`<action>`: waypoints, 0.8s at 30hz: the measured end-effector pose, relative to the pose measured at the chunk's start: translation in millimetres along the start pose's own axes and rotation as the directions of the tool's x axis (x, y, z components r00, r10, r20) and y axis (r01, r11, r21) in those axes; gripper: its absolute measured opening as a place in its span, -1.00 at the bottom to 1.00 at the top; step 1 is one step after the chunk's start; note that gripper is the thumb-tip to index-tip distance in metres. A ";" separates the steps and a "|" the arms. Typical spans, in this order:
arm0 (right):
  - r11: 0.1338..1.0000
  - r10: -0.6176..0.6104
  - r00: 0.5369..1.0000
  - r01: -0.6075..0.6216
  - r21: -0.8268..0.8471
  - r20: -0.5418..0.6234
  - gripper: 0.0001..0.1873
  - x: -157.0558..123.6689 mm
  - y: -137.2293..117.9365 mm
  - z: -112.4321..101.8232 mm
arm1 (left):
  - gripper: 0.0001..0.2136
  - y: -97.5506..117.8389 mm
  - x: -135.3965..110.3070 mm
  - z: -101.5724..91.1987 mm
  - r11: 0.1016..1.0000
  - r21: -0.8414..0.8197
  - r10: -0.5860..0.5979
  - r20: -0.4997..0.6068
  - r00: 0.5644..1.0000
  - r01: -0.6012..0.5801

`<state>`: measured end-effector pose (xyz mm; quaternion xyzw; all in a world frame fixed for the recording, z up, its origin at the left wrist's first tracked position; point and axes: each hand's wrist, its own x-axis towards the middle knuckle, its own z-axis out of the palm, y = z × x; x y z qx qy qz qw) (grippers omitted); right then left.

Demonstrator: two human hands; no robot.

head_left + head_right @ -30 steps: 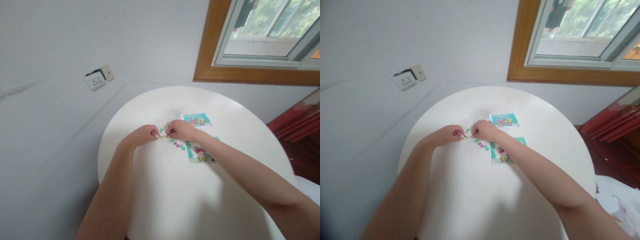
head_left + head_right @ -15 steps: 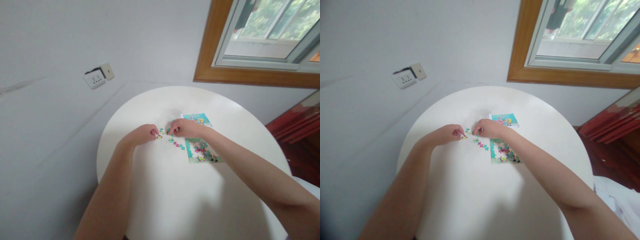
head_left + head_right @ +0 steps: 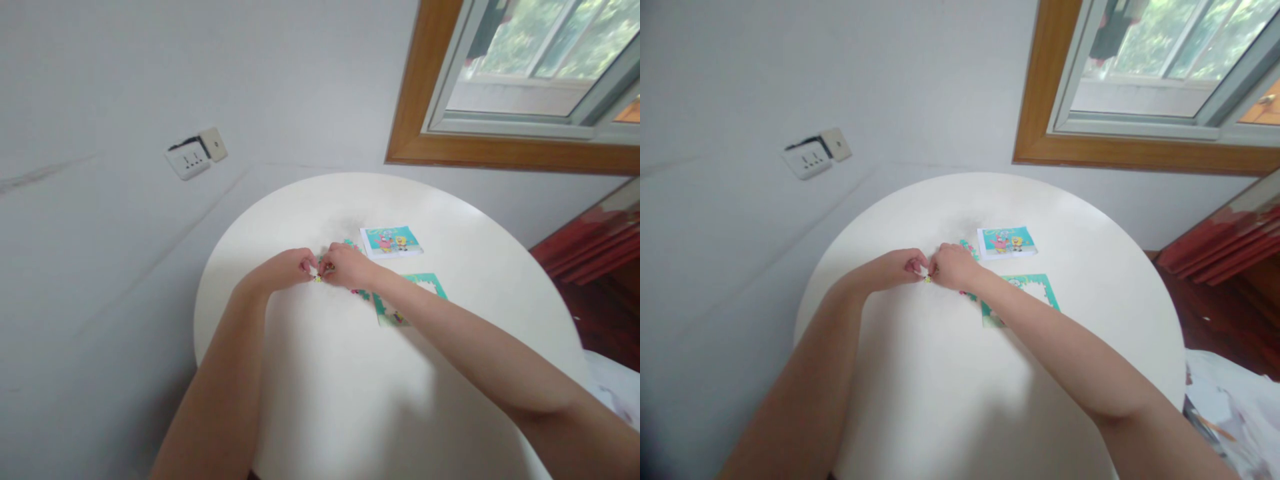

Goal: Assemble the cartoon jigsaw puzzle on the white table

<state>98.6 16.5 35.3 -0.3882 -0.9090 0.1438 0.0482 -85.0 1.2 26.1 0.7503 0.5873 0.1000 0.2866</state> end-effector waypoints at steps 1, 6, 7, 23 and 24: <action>1.000 -0.002 1.000 0.002 0.005 0.006 -0.78 1.1 0.5 0.7 | -0.78 -0.2 -0.2 0.0 1.000 0.000 0.003 0.006 1.000 -0.003; 1.000 0.000 1.000 0.000 0.020 0.005 -0.76 3.6 2.1 4.6 | -0.80 1.5 -2.2 -2.9 0.999 0.004 0.037 0.052 0.998 -0.037; 1.000 0.000 1.000 0.000 0.023 0.001 -0.77 3.3 2.2 5.2 | -0.79 2.0 -2.6 -3.6 0.999 0.004 0.043 0.062 0.997 -0.043; 0.999 0.019 0.999 -0.021 -0.046 -0.031 -0.71 -14.0 -7.2 0.8 | -0.81 1.1 0.2 -1.9 0.996 0.008 0.086 0.106 0.991 -0.088; 0.999 0.019 1.000 -0.020 -0.043 -0.024 -0.72 -13.5 -7.4 0.5 | -0.82 1.2 0.4 -2.2 0.996 0.008 0.087 0.110 0.990 -0.089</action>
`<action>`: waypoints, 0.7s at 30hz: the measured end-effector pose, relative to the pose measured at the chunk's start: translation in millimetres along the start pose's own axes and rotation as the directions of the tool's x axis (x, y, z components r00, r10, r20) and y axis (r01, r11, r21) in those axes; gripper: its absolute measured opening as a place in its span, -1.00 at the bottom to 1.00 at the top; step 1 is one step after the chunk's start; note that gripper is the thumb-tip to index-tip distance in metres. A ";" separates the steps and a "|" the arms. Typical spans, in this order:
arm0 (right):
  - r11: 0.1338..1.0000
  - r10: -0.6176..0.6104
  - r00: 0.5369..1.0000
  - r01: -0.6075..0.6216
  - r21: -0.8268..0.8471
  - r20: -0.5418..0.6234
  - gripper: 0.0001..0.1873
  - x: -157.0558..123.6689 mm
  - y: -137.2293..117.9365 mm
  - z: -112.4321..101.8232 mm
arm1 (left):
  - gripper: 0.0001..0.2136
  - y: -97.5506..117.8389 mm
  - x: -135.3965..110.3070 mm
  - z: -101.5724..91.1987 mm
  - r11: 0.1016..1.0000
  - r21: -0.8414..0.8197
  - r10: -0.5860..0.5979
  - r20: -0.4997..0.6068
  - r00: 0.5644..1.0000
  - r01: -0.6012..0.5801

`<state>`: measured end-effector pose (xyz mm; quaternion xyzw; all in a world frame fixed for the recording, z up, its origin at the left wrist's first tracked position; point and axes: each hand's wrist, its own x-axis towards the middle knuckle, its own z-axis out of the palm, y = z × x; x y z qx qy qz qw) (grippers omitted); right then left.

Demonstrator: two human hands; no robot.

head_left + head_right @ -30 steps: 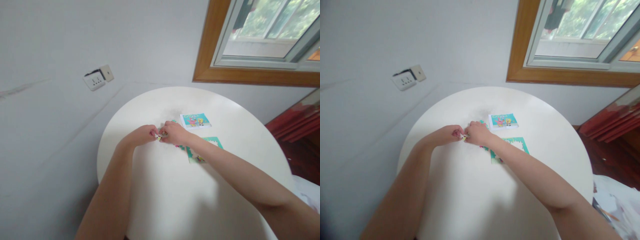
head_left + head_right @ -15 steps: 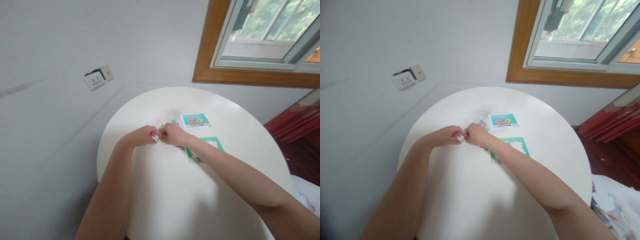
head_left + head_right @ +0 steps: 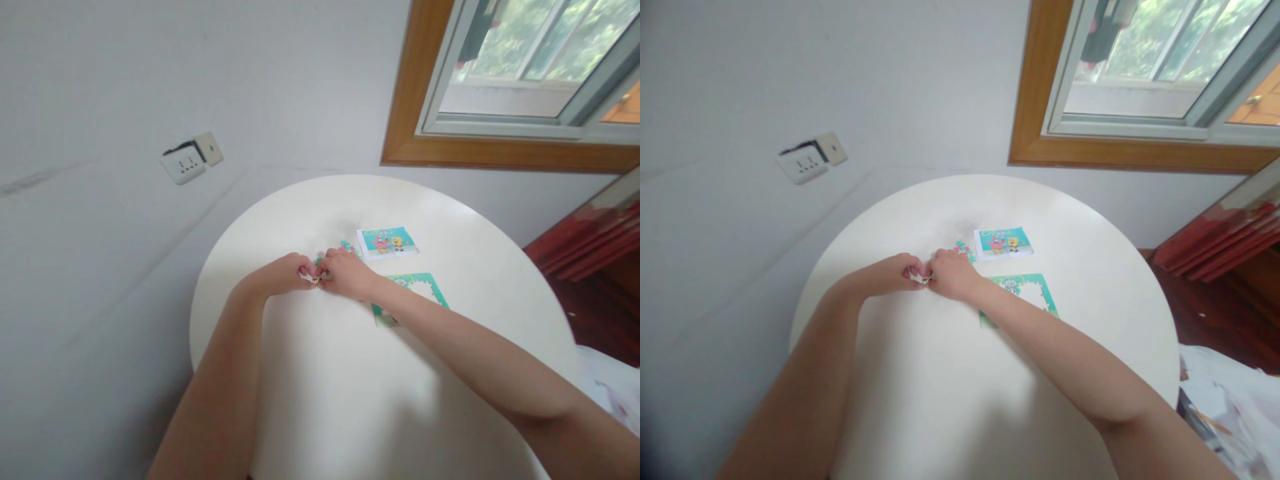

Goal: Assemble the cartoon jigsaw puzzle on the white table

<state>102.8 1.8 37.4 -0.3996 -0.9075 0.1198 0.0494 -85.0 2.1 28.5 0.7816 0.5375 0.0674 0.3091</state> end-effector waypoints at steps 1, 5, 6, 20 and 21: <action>1.000 -0.003 1.000 0.003 0.005 0.005 -0.73 0.8 0.2 -0.1 | -0.83 0.0 0.2 -0.2 1.000 0.001 0.000 0.002 1.000 0.000; 1.000 -0.012 1.000 0.011 0.028 0.008 -0.76 5.6 3.3 2.2 | -0.80 -0.5 0.9 -0.1 1.000 0.007 -0.010 -0.013 1.000 0.010; 0.999 -0.013 1.000 0.013 0.032 0.005 -0.76 6.7 4.3 3.0 | -0.80 -0.5 0.9 0.0 1.000 0.008 -0.011 -0.018 1.000 0.012; 0.983 -0.033 0.999 0.034 0.181 -0.009 -0.75 11.8 9.4 9.6 | -0.86 6.6 -2.2 -1.1 0.999 -0.032 0.031 0.012 0.999 -0.031; 0.982 -0.034 0.999 0.036 0.186 -0.017 -0.74 11.6 9.2 10.5 | -0.88 7.9 -2.6 -1.7 0.999 -0.033 0.038 0.022 0.999 -0.037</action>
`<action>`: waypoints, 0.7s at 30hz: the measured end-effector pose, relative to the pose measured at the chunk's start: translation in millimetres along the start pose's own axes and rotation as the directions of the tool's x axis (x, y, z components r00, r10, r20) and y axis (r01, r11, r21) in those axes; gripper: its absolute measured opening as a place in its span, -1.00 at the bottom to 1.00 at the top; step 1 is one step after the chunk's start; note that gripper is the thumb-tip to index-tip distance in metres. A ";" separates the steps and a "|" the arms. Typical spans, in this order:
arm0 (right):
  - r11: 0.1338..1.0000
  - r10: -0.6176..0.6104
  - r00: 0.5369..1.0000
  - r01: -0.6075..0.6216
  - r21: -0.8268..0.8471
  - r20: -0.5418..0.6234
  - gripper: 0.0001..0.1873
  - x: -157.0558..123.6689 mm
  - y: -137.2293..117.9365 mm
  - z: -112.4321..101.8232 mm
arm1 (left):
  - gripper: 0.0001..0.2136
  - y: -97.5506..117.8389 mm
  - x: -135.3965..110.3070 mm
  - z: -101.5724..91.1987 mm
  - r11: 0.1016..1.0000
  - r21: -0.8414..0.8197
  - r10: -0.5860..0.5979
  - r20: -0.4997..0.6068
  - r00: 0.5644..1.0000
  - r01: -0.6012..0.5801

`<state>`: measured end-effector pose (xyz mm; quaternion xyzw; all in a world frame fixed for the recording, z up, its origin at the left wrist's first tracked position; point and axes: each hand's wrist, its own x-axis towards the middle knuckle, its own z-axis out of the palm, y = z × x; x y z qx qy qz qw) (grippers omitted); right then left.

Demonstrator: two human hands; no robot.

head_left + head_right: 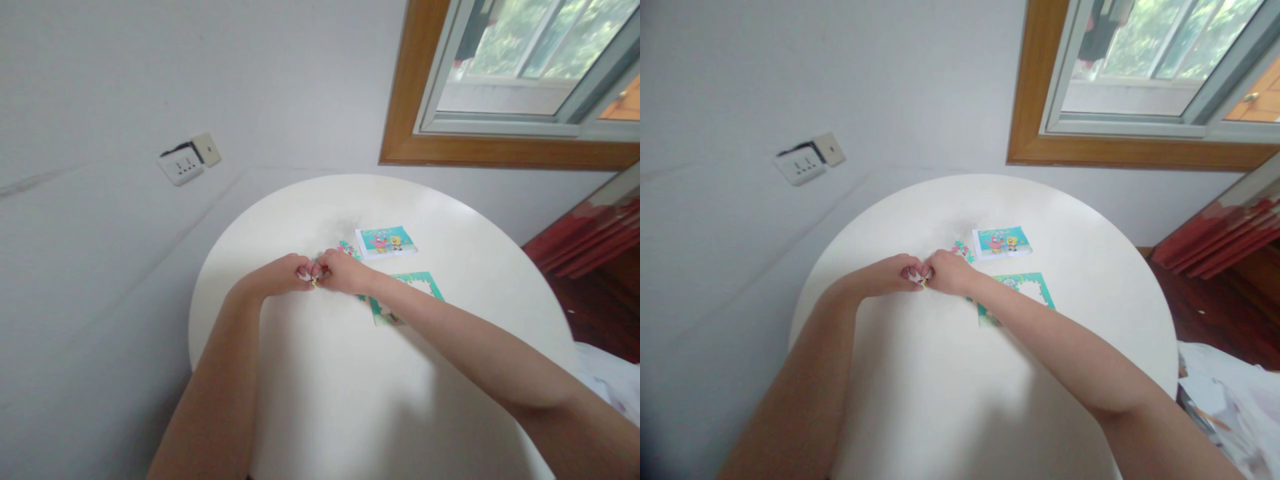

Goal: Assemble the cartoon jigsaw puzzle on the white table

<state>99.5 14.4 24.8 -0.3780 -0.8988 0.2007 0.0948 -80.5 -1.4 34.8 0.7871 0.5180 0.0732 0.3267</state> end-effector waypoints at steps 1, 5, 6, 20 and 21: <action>1.000 -0.001 1.000 0.001 0.003 -0.007 -0.73 -0.2 0.1 1.0 | -0.89 1.0 -0.3 -0.4 1.000 0.000 0.005 0.009 1.000 -0.005; 0.998 -0.051 0.998 0.052 0.042 -0.021 -0.73 -0.1 3.2 -0.1 | -0.85 0.6 -0.4 -1.1 1.000 0.005 0.013 0.042 0.999 -0.013; 0.995 -0.071 0.997 0.073 0.065 -0.021 -0.74 0.0 5.0 -3.0 | -0.85 -0.3 -0.1 -1.0 1.000 0.008 0.009 0.042 0.999 -0.009; 0.982 -0.027 0.996 0.042 0.185 -0.085 -0.76 -28.5 43.0 -48.2 | -0.68 10.2 -7.1 -6.6 0.994 -0.035 -0.104 0.005 0.995 0.104; 0.980 -0.024 0.995 0.042 0.196 -0.092 -0.76 -32.8 43.9 -48.3 | -0.67 13.3 -7.4 -7.5 0.994 -0.060 -0.094 -0.010 0.995 0.093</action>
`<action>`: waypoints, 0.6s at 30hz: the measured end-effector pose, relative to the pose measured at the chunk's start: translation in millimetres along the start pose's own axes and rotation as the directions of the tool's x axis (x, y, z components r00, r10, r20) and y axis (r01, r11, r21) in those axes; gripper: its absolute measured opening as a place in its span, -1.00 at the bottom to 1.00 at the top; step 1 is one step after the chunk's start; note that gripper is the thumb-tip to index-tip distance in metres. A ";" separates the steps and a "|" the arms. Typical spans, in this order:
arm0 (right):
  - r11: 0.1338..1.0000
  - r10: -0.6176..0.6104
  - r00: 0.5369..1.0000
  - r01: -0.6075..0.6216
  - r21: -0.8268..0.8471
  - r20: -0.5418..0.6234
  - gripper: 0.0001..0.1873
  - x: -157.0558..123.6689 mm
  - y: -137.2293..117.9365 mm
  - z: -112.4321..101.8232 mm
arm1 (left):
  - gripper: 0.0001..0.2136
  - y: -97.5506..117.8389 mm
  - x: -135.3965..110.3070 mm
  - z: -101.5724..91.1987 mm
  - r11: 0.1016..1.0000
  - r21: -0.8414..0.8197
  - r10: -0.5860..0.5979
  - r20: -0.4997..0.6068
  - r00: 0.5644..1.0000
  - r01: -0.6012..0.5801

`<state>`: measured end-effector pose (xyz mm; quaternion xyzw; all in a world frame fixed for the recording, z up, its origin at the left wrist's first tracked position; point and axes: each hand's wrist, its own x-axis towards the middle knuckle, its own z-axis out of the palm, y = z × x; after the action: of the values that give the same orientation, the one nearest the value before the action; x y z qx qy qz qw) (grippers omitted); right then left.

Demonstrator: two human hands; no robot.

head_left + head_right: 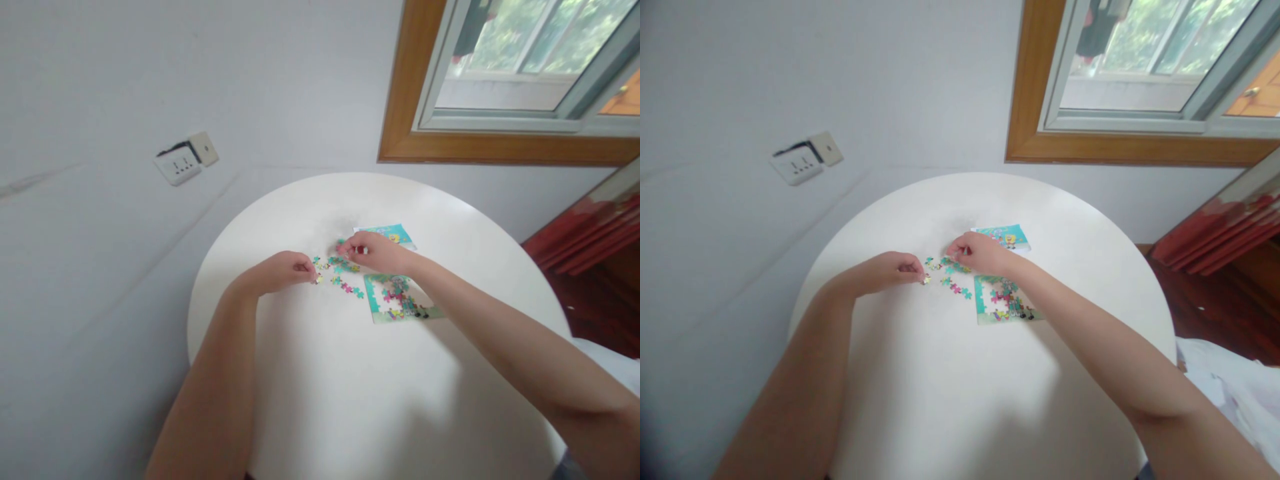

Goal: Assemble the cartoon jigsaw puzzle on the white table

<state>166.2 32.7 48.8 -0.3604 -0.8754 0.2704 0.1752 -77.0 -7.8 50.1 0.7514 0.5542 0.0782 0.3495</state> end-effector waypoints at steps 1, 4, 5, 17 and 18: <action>1.000 0.006 1.000 -0.006 0.013 -0.016 -0.76 -4.9 0.3 -1.5 | -0.66 3.5 0.1 0.0 0.999 -0.029 0.017 -0.021 1.000 -0.017; 0.998 0.032 0.997 -0.029 0.049 -0.064 -0.75 -23.7 0.3 -10.6 | -0.67 17.2 6.0 8.3 0.984 -0.129 0.109 -0.098 0.989 -0.121; 0.998 0.035 0.997 -0.031 0.056 -0.069 -0.75 -31.4 0.4 -14.6 | -0.69 23.2 9.7 14.7 0.972 -0.160 0.153 -0.131 0.980 -0.173; 0.998 -0.028 0.992 0.035 0.052 -0.126 -0.69 -118.9 7.2 -36.6 | -0.91 93.8 28.3 115.1 0.821 -0.089 0.468 -0.460 0.754 -0.564; 0.998 -0.025 0.990 0.033 0.059 -0.136 -0.69 -121.6 8.7 -35.3 | -0.91 94.0 28.4 116.7 0.827 -0.109 0.452 -0.454 0.767 -0.552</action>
<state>271.0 -38.2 58.0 -0.3597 -0.8579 0.2694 0.2489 65.7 -47.1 13.2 0.7919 0.3783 0.3903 0.2784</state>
